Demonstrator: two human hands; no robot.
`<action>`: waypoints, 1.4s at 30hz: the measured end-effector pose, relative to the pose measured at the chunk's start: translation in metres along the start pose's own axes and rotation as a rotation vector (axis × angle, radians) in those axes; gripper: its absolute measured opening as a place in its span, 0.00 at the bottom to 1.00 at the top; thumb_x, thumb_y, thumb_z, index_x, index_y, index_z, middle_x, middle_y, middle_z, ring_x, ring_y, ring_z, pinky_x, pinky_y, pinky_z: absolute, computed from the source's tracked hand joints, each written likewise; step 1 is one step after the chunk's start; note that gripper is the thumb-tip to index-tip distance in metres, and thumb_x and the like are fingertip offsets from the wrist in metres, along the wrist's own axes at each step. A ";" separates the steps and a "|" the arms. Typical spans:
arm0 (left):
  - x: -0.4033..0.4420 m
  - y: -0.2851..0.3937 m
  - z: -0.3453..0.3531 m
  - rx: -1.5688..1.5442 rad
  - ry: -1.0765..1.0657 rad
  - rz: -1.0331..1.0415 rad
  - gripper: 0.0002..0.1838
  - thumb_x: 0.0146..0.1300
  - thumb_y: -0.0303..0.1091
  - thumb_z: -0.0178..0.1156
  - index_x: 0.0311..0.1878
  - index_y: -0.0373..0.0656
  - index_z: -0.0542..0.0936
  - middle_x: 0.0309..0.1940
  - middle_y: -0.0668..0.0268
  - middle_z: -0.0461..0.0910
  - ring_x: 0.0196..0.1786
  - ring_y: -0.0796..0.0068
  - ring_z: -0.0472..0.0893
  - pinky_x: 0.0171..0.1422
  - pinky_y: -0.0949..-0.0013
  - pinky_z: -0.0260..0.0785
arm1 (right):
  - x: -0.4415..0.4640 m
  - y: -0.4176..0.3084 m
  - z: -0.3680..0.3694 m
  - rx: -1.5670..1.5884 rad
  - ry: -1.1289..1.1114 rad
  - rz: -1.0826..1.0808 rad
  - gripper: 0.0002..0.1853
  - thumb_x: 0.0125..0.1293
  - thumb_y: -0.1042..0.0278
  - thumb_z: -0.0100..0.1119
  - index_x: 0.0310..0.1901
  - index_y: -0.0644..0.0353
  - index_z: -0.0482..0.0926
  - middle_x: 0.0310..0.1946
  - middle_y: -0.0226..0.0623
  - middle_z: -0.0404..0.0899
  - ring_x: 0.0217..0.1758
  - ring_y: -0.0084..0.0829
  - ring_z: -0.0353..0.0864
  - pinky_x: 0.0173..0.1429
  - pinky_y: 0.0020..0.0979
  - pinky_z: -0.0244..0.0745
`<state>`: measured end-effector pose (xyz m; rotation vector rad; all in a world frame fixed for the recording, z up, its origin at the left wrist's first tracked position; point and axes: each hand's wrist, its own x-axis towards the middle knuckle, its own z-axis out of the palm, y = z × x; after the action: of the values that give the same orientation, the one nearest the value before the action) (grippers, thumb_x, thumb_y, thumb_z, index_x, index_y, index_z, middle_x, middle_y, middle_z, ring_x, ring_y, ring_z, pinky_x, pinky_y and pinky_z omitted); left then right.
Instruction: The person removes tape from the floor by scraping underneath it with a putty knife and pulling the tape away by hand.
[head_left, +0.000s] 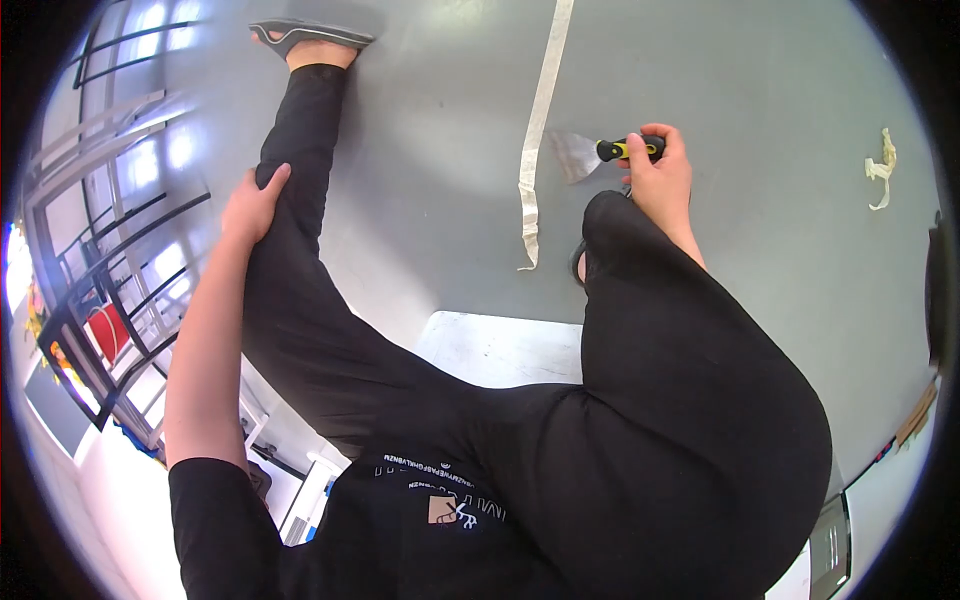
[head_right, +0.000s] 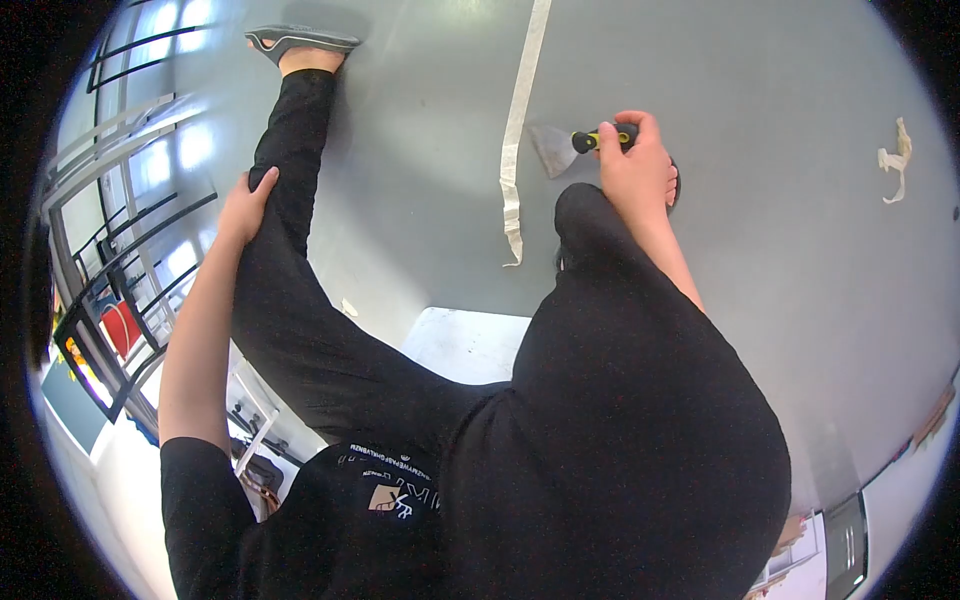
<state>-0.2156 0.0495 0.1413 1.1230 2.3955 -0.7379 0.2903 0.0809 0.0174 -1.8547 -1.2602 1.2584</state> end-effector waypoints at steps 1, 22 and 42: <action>0.003 0.000 0.005 0.019 0.036 -0.006 0.51 0.59 0.76 0.45 0.70 0.39 0.65 0.60 0.46 0.75 0.66 0.50 0.73 0.68 0.55 0.64 | -0.001 0.002 0.000 -0.003 0.003 0.004 0.15 0.69 0.64 0.59 0.50 0.64 0.70 0.35 0.38 0.81 0.30 0.24 0.84 0.30 0.26 0.77; 0.013 0.008 0.004 0.109 0.021 0.003 0.51 0.59 0.75 0.46 0.68 0.35 0.66 0.58 0.45 0.76 0.63 0.50 0.75 0.66 0.55 0.65 | -0.008 0.007 0.003 -0.042 -0.022 0.096 0.13 0.68 0.66 0.61 0.49 0.62 0.73 0.31 0.33 0.79 0.28 0.20 0.80 0.29 0.23 0.73; 0.017 0.004 0.009 0.136 0.028 0.015 0.52 0.59 0.76 0.45 0.68 0.33 0.66 0.59 0.44 0.75 0.64 0.49 0.74 0.67 0.55 0.64 | -0.007 0.010 -0.005 -0.131 -0.030 0.014 0.14 0.65 0.57 0.62 0.46 0.57 0.77 0.21 0.30 0.81 0.27 0.22 0.82 0.35 0.29 0.73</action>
<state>-0.2215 0.0561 0.1239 1.2106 2.3870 -0.8972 0.2978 0.0707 0.0138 -1.9458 -1.3777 1.2421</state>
